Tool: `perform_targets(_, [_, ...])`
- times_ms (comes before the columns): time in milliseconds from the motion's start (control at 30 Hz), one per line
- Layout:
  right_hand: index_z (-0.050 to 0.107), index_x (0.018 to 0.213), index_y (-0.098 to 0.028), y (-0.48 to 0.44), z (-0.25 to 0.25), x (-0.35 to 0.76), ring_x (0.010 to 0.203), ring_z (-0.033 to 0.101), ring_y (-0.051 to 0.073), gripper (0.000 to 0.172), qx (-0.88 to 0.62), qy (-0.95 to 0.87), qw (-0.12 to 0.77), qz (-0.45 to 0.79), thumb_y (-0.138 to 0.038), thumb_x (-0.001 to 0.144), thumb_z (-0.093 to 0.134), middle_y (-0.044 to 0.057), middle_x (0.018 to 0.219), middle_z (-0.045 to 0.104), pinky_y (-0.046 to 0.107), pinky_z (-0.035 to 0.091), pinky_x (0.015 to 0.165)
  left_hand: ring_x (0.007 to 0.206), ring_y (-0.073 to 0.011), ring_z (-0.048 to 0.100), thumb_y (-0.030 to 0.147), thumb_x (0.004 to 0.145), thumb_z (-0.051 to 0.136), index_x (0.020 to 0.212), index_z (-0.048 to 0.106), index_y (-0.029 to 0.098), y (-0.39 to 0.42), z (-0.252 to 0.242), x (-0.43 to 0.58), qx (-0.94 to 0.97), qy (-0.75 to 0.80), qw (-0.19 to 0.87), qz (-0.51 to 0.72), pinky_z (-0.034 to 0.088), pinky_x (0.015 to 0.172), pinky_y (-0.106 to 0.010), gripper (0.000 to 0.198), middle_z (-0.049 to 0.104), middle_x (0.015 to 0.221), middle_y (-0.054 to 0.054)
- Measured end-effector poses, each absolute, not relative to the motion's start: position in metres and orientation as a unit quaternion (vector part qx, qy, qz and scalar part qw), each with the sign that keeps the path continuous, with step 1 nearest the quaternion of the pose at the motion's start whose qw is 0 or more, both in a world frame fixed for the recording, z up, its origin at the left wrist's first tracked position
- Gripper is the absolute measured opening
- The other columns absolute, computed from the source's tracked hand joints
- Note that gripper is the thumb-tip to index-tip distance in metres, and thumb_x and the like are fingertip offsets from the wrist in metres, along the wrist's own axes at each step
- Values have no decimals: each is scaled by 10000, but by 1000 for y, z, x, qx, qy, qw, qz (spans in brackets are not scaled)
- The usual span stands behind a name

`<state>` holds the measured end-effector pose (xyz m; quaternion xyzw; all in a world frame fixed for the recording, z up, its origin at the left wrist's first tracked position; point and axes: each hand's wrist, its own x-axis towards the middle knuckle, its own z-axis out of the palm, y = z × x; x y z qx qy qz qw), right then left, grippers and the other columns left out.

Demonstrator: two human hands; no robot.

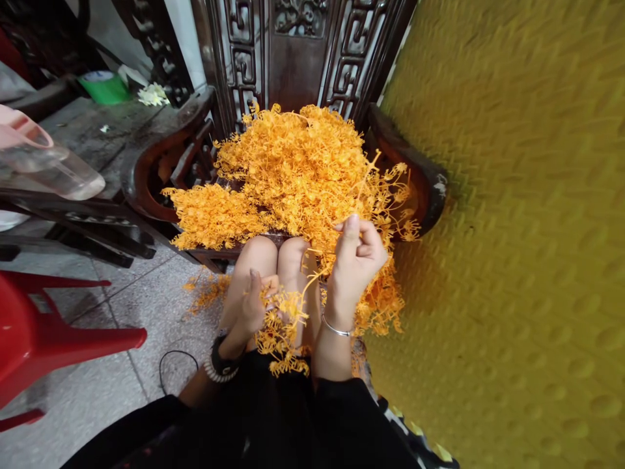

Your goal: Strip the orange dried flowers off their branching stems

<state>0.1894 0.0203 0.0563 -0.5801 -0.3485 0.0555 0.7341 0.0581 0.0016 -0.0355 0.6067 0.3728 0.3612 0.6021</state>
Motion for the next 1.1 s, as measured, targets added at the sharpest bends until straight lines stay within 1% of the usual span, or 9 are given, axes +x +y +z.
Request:
perform_targets(167, [551,635,-163,23,54,184,441,233,49,305,-624,-390,674,65,-386,842,553,-70,496,304,234,160,435,495,-114,394,803,749,109,679,417,195,-5,-16,50,644,288,607,367,312,475,-260,685,425,551,7])
perform_targets(233, [549,629,-161,25,54,180,449,227,50,294,-632,-398,663,51,-356,849,550,-71,495,284,232,172,440,528,-111,379,827,709,256,692,437,184,-4,-8,48,678,284,576,357,290,501,-258,669,444,576,12])
perform_targets(300, [551,633,-160,26,53,175,447,213,49,286,-637,-406,653,48,-337,857,539,-73,496,286,232,177,441,544,-104,374,752,725,428,677,435,178,-2,-2,48,706,313,536,342,278,519,-250,576,449,577,22])
perform_targets(367, [552,636,-160,28,53,172,444,200,48,282,-638,-415,647,52,-328,861,534,-74,494,294,234,174,439,538,-96,385,604,793,503,667,451,173,0,2,49,725,342,506,319,281,529,-244,451,457,567,31])
perform_targets(467, [555,637,-159,30,52,169,446,212,49,275,-628,-410,659,57,-323,857,541,-72,492,314,235,173,438,543,-100,444,472,869,458,685,505,168,1,3,52,749,324,512,269,315,545,-235,358,514,583,23])
perform_targets(600, [554,644,-168,33,50,169,430,224,47,280,-601,-375,700,90,-366,843,554,-74,491,309,236,162,428,585,-129,531,471,867,466,794,569,174,1,-7,53,752,282,544,245,372,558,-231,324,586,628,5])
perform_targets(900, [464,685,-213,39,39,170,385,106,63,309,-465,-301,745,371,-476,820,553,-113,451,178,250,123,382,565,-139,557,395,890,449,978,589,184,4,-15,52,756,260,545,252,426,566,-243,268,581,619,12])
perform_targets(967, [453,701,-213,41,38,171,389,80,66,309,-442,-273,759,391,-478,808,572,-116,462,161,251,109,373,563,-123,556,375,913,408,936,574,183,5,-10,51,745,247,568,247,426,585,-244,255,565,644,17])
perform_targets(1100, [442,707,-204,41,40,178,398,52,68,310,-404,-222,801,381,-451,797,606,-122,458,144,245,90,369,549,-103,531,407,924,368,700,476,170,1,-14,51,685,214,648,255,419,546,-228,344,491,602,19])
